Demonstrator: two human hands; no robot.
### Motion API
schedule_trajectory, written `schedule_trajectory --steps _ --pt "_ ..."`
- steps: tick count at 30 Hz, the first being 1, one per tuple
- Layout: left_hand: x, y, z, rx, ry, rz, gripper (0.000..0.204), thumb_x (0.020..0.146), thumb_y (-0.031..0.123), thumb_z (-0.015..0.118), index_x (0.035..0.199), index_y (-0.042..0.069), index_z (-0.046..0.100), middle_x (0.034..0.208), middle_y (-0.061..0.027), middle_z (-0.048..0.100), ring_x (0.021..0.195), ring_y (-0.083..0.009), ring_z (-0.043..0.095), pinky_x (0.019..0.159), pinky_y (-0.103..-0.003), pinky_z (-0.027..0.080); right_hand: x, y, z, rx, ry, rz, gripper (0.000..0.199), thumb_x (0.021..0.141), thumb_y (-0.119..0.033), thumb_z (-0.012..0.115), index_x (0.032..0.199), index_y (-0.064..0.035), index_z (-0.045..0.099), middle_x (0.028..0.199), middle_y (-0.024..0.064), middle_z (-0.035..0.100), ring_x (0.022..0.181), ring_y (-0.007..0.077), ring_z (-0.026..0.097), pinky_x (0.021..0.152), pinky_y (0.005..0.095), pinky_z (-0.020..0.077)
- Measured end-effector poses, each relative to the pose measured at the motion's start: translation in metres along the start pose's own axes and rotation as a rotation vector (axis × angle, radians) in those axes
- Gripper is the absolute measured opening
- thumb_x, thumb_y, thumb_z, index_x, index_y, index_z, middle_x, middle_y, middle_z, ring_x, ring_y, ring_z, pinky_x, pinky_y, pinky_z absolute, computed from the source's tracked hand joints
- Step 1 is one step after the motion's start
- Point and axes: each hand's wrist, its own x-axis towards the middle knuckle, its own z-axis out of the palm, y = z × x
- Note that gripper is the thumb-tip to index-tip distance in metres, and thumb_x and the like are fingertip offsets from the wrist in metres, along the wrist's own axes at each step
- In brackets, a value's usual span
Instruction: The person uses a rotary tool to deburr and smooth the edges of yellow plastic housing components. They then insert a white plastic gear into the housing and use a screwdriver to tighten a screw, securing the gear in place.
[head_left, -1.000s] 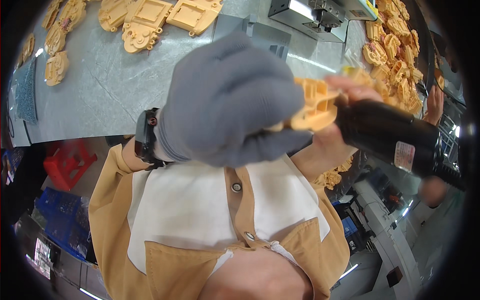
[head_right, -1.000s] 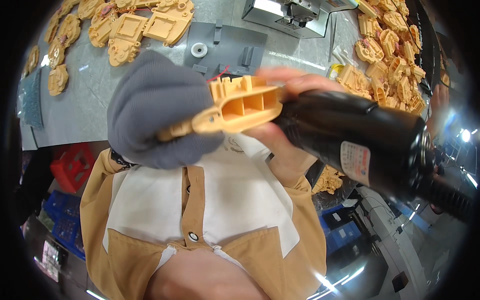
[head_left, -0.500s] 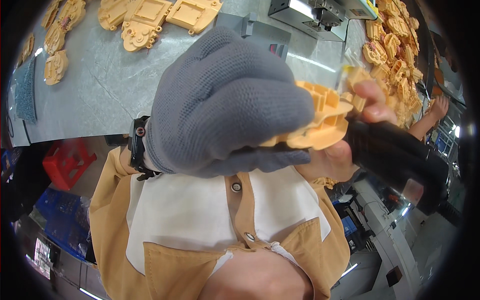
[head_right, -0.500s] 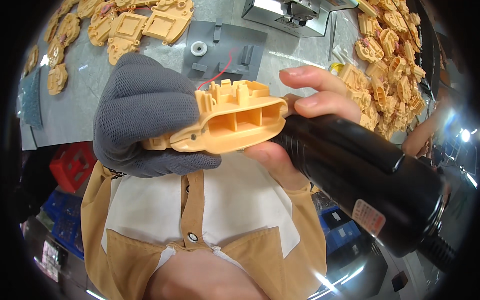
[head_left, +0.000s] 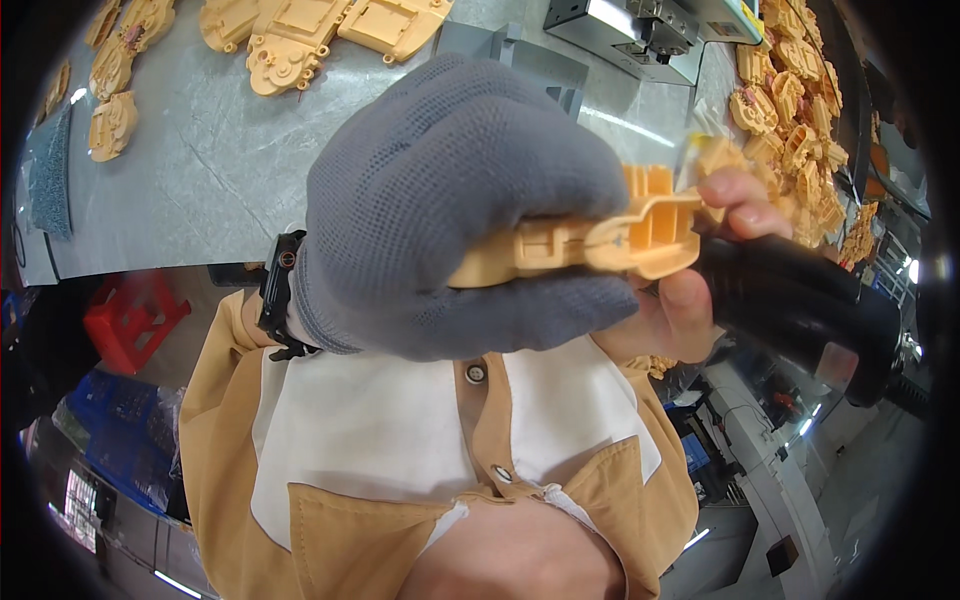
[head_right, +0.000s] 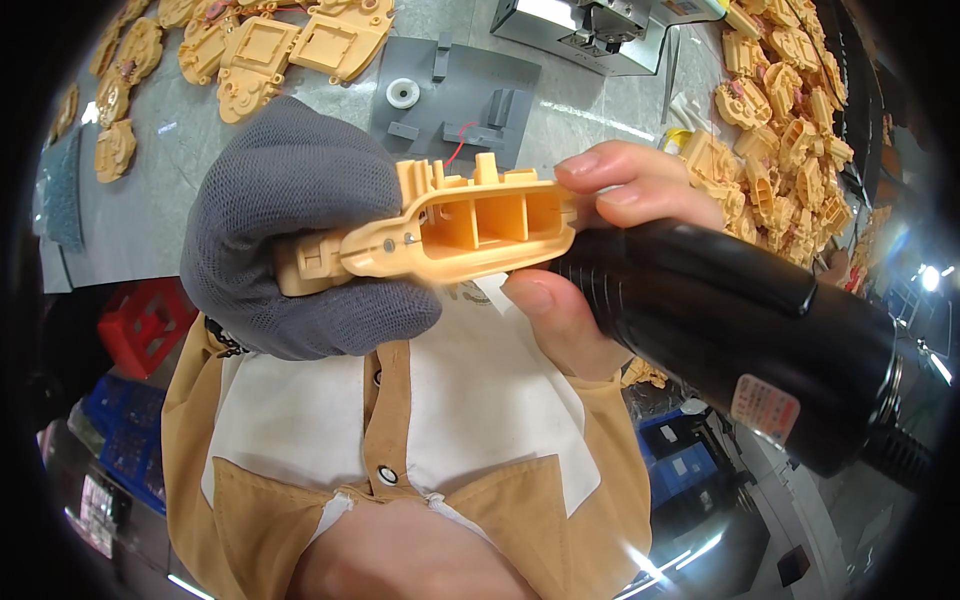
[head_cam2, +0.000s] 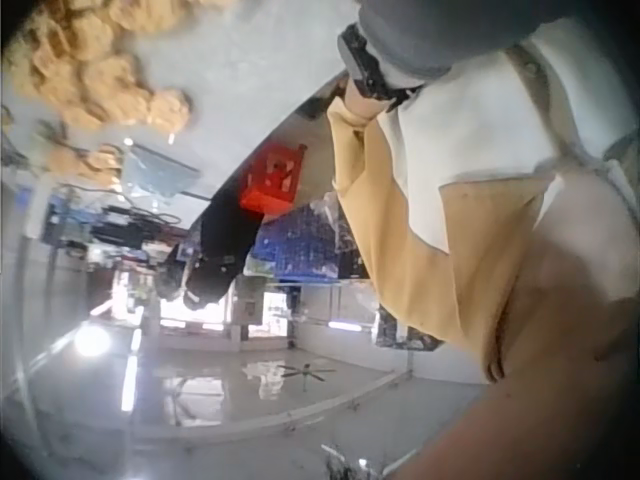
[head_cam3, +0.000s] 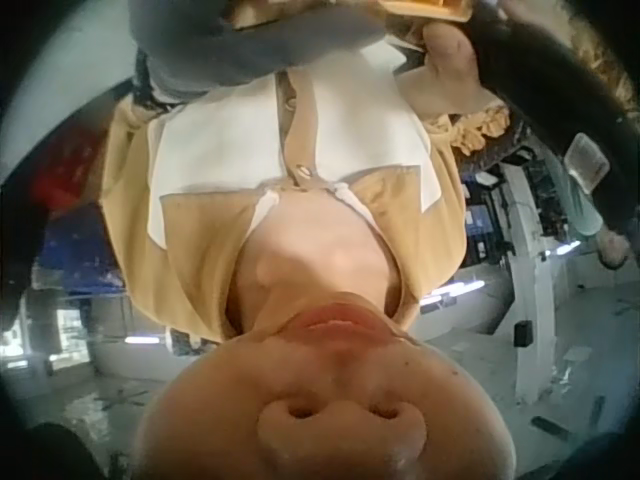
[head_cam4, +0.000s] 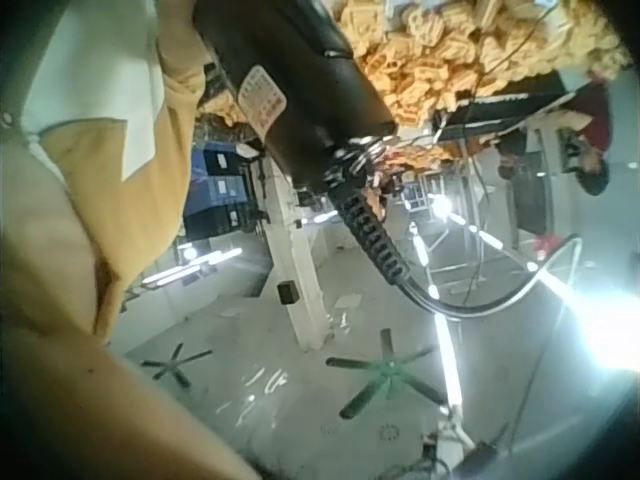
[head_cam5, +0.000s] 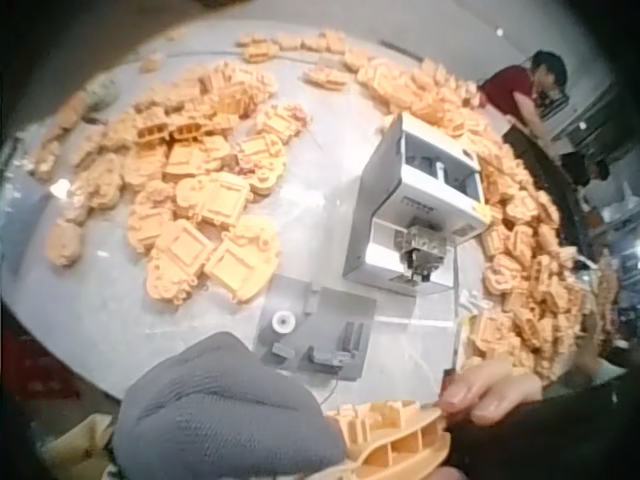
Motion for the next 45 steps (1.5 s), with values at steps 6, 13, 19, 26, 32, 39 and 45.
schedule_trajectory --steps 6,13,19,26,32,39,45 --pt "0.001 0.003 -0.001 -0.028 -0.036 -0.052 0.037 0.057 0.019 0.078 0.086 0.007 0.058 0.073 -0.0054 0.054 0.062 -0.0176 0.052 0.055 -0.029 0.04 -0.003 -0.005 -0.003 -0.025 -0.012 0.051 0.054 0.066 -0.007 0.073 0.107 -0.0017 0.038 0.104 0.0178 0.044 0.088 0.0172 0.048 0.072 0.0219 0.0419" --pt "0.0 -0.012 0.0 0.017 0.032 0.129 0.038 0.055 0.018 0.077 0.086 0.007 0.059 0.075 -0.005 0.055 0.063 -0.0179 0.052 0.056 -0.03 0.04 0.002 0.0 -0.002 0.027 -0.051 -0.033 0.053 0.066 -0.005 0.071 0.106 -0.002 0.037 0.102 0.0174 0.043 0.085 0.0162 0.047 0.068 0.02 0.0419" --pt "-0.001 -0.027 -0.004 0.109 0.089 0.318 0.039 0.053 0.017 0.077 0.087 0.007 0.059 0.077 -0.0046 0.055 0.064 -0.0181 0.052 0.057 -0.03 0.039 0.005 0.005 -0.002 0.028 -0.031 -0.11 0.052 0.066 -0.007 0.071 0.106 -0.003 0.037 0.1 0.0174 0.043 0.085 0.017 0.047 0.069 0.0201 0.0421" --pt "-0.004 -0.025 0.008 0.051 0.136 0.348 0.041 0.051 0.016 0.076 0.088 0.007 0.06 0.079 -0.0042 0.055 0.065 -0.0184 0.052 0.059 -0.03 0.039 0.001 -0.003 0.01 0.078 0.144 -0.148 0.049 0.07 -0.01 0.07 0.107 -0.0036 0.038 0.104 0.0165 0.043 0.076 0.0171 0.051 0.062 0.0235 0.0451" --pt "-0.006 -0.026 0.005 0.096 0.152 0.393 0.041 0.05 0.016 0.076 0.087 0.007 0.06 0.08 -0.0039 0.056 0.066 -0.0181 0.053 0.061 -0.03 0.04 0.032 -0.052 -0.031 0.599 0.085 -0.28 0.034 0.069 -0.008 0.069 0.095 -0.0044 0.048 0.091 0.0091 0.051 0.049 0.0153 0.054 0.05 0.0272 0.0469" --pt "-0.018 -0.024 0.025 -0.012 0.184 0.158 0.035 0.054 0.02 0.076 0.083 0.007 0.059 0.077 -0.0035 0.056 0.064 -0.017 0.053 0.062 -0.029 0.043 0.069 -0.081 -0.009 1.129 0.042 -0.44 0.027 0.057 0.005 0.071 0.075 -0.003 0.052 0.053 0.0066 0.057 0.042 0.0156 0.056 0.045 0.026 0.0527" --pt "-0.026 -0.039 0.041 -0.18 0.136 0.152 0.03 0.059 0.023 0.075 0.078 0.007 0.057 0.071 -0.0034 0.055 0.058 -0.0163 0.053 0.054 -0.027 0.044 0.071 -0.07 0.014 1.123 0.145 -0.618 0.025 0.058 -0.001 0.073 0.073 -0.0038 0.053 0.053 0.0039 0.058 0.042 0.0126 0.057 0.046 0.0228 0.0524"
